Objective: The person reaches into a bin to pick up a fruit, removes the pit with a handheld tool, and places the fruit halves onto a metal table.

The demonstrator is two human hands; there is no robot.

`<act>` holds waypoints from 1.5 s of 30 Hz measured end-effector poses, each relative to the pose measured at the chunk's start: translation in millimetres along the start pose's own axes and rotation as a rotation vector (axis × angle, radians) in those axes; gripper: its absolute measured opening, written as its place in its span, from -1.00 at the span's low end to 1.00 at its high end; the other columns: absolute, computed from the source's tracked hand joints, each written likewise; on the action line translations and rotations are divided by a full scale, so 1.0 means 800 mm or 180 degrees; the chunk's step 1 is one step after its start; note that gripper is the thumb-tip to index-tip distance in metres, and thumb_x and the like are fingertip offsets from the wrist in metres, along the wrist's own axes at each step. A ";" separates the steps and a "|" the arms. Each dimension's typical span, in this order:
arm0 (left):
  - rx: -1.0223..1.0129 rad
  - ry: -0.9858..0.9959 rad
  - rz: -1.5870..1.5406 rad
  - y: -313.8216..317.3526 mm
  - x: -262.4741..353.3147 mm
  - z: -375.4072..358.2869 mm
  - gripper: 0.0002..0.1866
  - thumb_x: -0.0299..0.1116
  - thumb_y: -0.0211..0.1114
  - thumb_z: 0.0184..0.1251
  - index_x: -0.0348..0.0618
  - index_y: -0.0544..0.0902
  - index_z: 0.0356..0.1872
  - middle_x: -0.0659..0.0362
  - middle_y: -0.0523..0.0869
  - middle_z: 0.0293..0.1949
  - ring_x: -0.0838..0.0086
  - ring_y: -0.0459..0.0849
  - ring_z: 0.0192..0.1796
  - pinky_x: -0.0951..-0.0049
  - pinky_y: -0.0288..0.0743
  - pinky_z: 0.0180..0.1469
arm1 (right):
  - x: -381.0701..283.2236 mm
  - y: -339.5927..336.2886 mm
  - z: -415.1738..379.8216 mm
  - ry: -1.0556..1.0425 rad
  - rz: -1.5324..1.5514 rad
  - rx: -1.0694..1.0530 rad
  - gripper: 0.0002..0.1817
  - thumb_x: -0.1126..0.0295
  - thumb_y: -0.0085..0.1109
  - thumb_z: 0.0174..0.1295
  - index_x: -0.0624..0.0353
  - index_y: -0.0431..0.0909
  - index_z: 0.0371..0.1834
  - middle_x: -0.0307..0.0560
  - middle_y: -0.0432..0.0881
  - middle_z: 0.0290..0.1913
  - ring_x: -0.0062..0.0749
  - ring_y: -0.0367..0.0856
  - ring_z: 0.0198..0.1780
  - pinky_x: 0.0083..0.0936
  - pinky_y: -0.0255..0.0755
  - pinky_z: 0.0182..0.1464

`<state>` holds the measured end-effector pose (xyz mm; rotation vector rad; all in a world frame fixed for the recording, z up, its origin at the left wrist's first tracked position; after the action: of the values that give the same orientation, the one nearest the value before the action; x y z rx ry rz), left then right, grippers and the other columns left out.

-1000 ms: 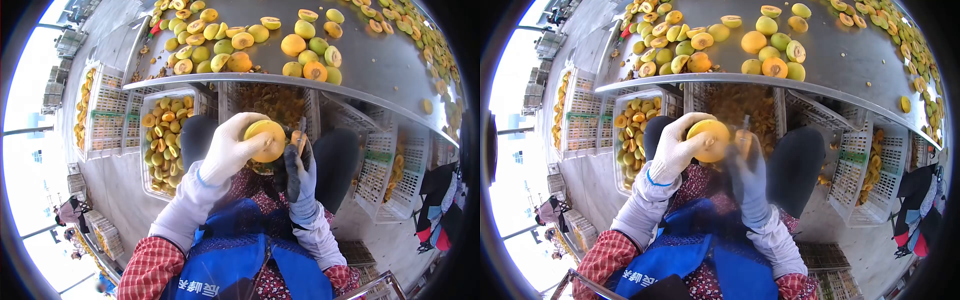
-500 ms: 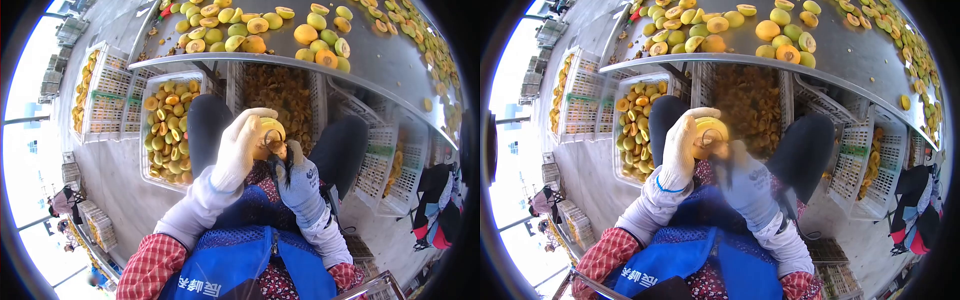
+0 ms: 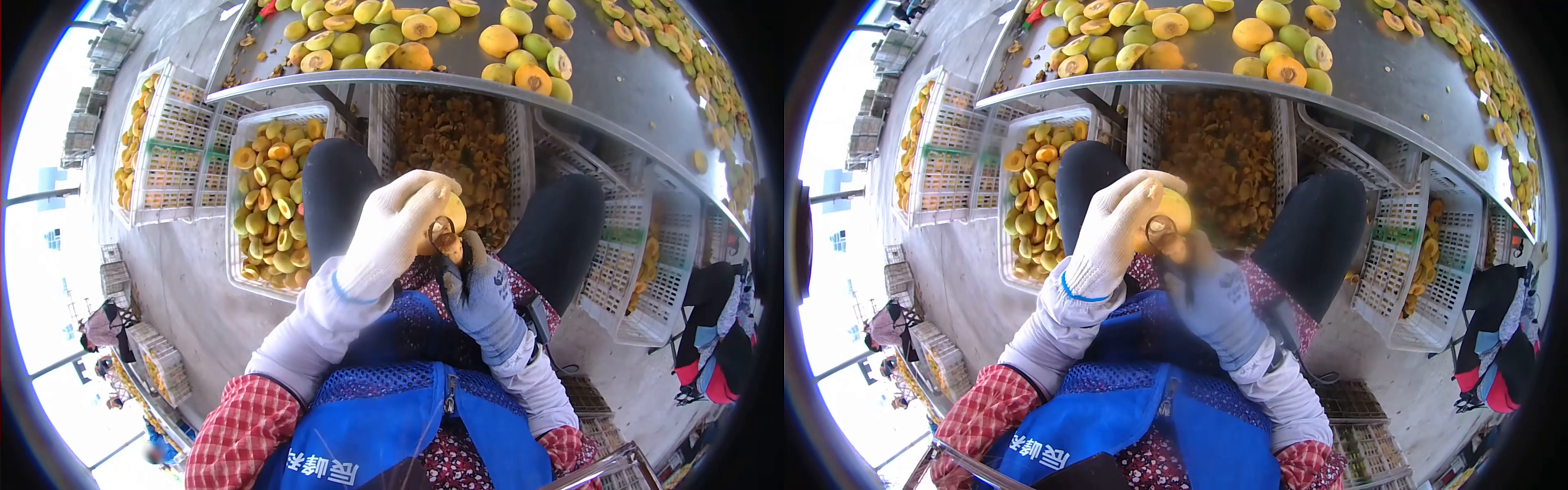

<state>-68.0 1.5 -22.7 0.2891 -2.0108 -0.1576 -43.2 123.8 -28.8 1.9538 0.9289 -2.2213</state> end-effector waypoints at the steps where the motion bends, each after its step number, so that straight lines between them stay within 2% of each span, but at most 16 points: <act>1: 0.0032 -0.0012 -0.0017 0.001 -0.002 0.000 -0.68 -0.27 0.01 0.50 -0.37 0.56 -0.05 0.08 0.66 -0.41 0.46 0.66 -0.51 0.56 0.54 -0.43 | 0.002 0.002 -0.004 -0.0012 0.0081 0.0064 -0.58 0.42 0.15 0.21 0.36 0.34 0.10 0.24 0.58 -0.36 0.15 0.64 -0.34 -0.20 0.51 -0.34; 6: 0.0285 0.0030 -0.0192 -0.001 -0.016 -0.002 -0.75 -0.32 0.16 0.44 -0.32 0.61 -0.08 0.14 0.66 -0.35 0.60 0.63 -0.41 0.63 0.54 -0.35 | 0.018 0.020 -0.030 -0.0443 0.0247 0.0633 -0.41 0.41 0.15 0.22 0.54 0.23 0.26 0.33 0.57 -0.17 0.09 0.64 -0.21 -0.20 0.50 -0.18; 9: 0.0466 0.0367 0.0110 -0.005 -0.017 0.002 -0.75 -0.33 0.16 0.44 -0.32 0.61 -0.06 0.14 0.67 -0.31 0.60 0.64 -0.32 0.63 0.53 -0.26 | 0.043 0.036 -0.036 0.0048 0.1037 0.0204 -0.43 0.32 -0.05 0.43 0.50 0.12 0.36 0.15 0.47 0.05 -0.28 0.52 -0.04 -0.42 0.44 0.00; 12: 0.0519 0.0797 -0.0404 0.005 -0.002 -0.008 -0.77 -0.35 0.16 0.43 -0.31 0.63 -0.08 0.15 0.68 -0.28 0.60 0.64 -0.25 0.62 0.51 -0.19 | 0.037 0.031 -0.037 -0.0128 0.0958 0.0475 -0.42 0.29 -0.05 0.43 0.51 0.12 0.36 0.13 0.48 0.02 -0.29 0.52 -0.05 -0.40 0.44 0.04; 15: 0.0531 0.1032 0.0084 0.004 0.009 -0.008 -0.77 -0.37 0.17 0.42 -0.32 0.62 -0.07 0.15 0.68 -0.26 0.60 0.63 -0.27 0.62 0.51 -0.20 | 0.024 0.022 -0.028 -0.0165 0.0735 0.0332 -0.41 0.26 -0.07 0.44 0.51 0.13 0.36 0.12 0.48 0.00 -0.31 0.51 -0.07 -0.41 0.45 0.00; 18: 0.0486 0.0924 0.0249 0.003 0.006 -0.007 -0.78 -0.39 0.17 0.41 -0.32 0.62 -0.07 0.16 0.68 -0.28 0.60 0.63 -0.28 0.61 0.51 -0.20 | 0.012 0.015 -0.027 -0.0401 0.0183 0.0455 -0.42 0.24 -0.07 0.44 0.52 0.15 0.33 0.10 0.50 -0.05 -0.34 0.51 -0.12 -0.42 0.44 -0.05; 21: 0.0379 0.0694 0.0400 0.011 0.011 -0.007 -0.73 -0.37 0.04 0.45 -0.37 0.60 -0.09 0.14 0.66 -0.38 0.59 0.61 -0.39 0.61 0.50 -0.34 | 0.018 0.018 -0.017 -0.0072 0.0938 0.0238 -0.44 0.39 0.08 0.23 0.59 0.24 0.20 0.31 0.61 -0.26 0.04 0.67 -0.26 -0.23 0.51 -0.21; 24: 0.0251 0.0558 0.0553 0.005 0.004 0.003 -0.78 -0.42 0.07 0.43 -0.37 0.59 -0.13 0.15 0.64 -0.43 0.61 0.59 -0.46 0.62 0.49 -0.45 | 0.044 0.036 -0.020 0.0232 0.1499 0.0056 -0.46 0.40 0.09 0.24 0.57 0.24 0.21 0.26 0.62 -0.34 -0.02 0.67 -0.33 -0.26 0.51 -0.27; 27: 0.0323 0.0339 0.0763 -0.003 -0.007 0.010 -0.84 -0.46 0.19 0.33 -0.31 0.64 -0.17 0.18 0.68 -0.40 0.60 0.62 -0.33 0.57 0.50 -0.26 | 0.056 0.044 -0.023 0.0069 0.1374 0.0196 -0.49 0.44 0.05 0.26 0.54 0.25 0.21 0.21 0.60 -0.37 -0.17 0.64 -0.35 -0.33 0.49 -0.30; 29: 0.0463 0.0459 0.0771 -0.006 -0.014 0.012 -0.85 -0.47 0.19 0.33 -0.30 0.64 -0.17 0.17 0.68 -0.38 0.60 0.62 -0.33 0.58 0.51 -0.26 | 0.051 0.040 -0.020 0.0133 0.1592 0.0138 -0.52 0.46 0.02 0.29 0.49 0.26 0.23 0.10 0.60 -0.33 -0.34 0.59 -0.35 -0.44 0.47 -0.29; 33: 0.0666 0.0982 0.0997 -0.003 -0.015 0.012 -0.80 -0.47 0.07 0.41 -0.37 0.60 -0.12 0.17 0.64 -0.38 0.62 0.59 -0.41 0.65 0.49 -0.36 | 0.060 0.051 -0.023 0.0914 0.3022 0.0053 -0.55 0.48 -0.01 0.33 0.41 0.27 0.27 -0.13 0.54 -0.30 -0.60 0.46 -0.34 -0.62 0.39 -0.30; 35: 0.0787 0.1135 0.0841 0.001 -0.015 0.005 -0.77 -0.47 0.05 0.41 -0.37 0.60 -0.08 0.16 0.64 -0.29 0.63 0.59 -0.34 0.64 0.49 -0.27 | 0.061 0.053 -0.023 0.1144 0.3414 -0.0009 -0.56 0.49 -0.03 0.34 0.38 0.27 0.27 -0.22 0.50 -0.31 -0.68 0.41 -0.35 -0.69 0.35 -0.31; 39: 0.0509 0.0983 0.0445 0.001 -0.024 0.002 -0.67 -0.36 0.04 0.46 -0.37 0.52 0.11 0.10 0.61 -0.03 0.55 0.60 -0.09 0.54 0.48 0.01 | 0.065 0.050 -0.018 0.0718 0.3332 0.0299 -0.60 0.45 0.01 0.35 0.34 0.31 0.22 -0.24 0.48 -0.33 -0.72 0.41 -0.38 -0.73 0.33 -0.37; 42: 0.0742 0.1449 -0.0053 -0.001 -0.016 0.001 -0.51 -0.23 0.05 0.49 -0.38 0.35 0.28 0.03 0.53 0.15 0.43 0.55 0.12 0.43 0.39 0.23 | 0.073 0.038 -0.003 0.0597 0.3663 0.0715 -0.56 0.19 0.08 0.43 0.24 0.32 0.21 -0.27 0.54 -0.36 -0.64 0.49 -0.48 -0.71 0.40 -0.46; 43: 0.0657 0.1524 -0.0168 0.004 -0.012 -0.001 -0.50 -0.25 0.09 0.47 -0.38 0.34 0.29 0.02 0.53 0.15 0.41 0.53 0.14 0.42 0.37 0.24 | 0.082 0.041 0.009 0.0934 0.3835 0.0980 -0.60 0.13 0.13 0.40 0.19 0.38 0.08 -0.35 0.44 -0.55 -0.68 0.34 -0.69 -0.71 0.19 -0.70; 45: 0.0476 0.1629 -0.0420 0.018 -0.009 -0.010 -0.48 -0.29 0.15 0.45 -0.37 0.32 0.31 -0.01 0.52 0.16 0.39 0.51 0.17 0.41 0.33 0.28 | 0.069 0.032 0.015 0.1236 0.3945 0.0773 -0.63 0.20 0.13 0.40 0.17 0.40 0.13 -0.29 0.55 -0.42 -0.65 0.48 -0.55 -0.72 0.34 -0.56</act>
<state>-59.9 17.4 -21.9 0.5034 -1.4975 -0.0111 -55.2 116.6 -89.6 2.1233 -0.5384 -1.2561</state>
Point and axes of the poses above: each hand's wrist, its own z-axis towards the middle knuckle, its own y-axis out of the palm, x = y × z, the point moved 8 cm from there along z, towards the middle knuckle
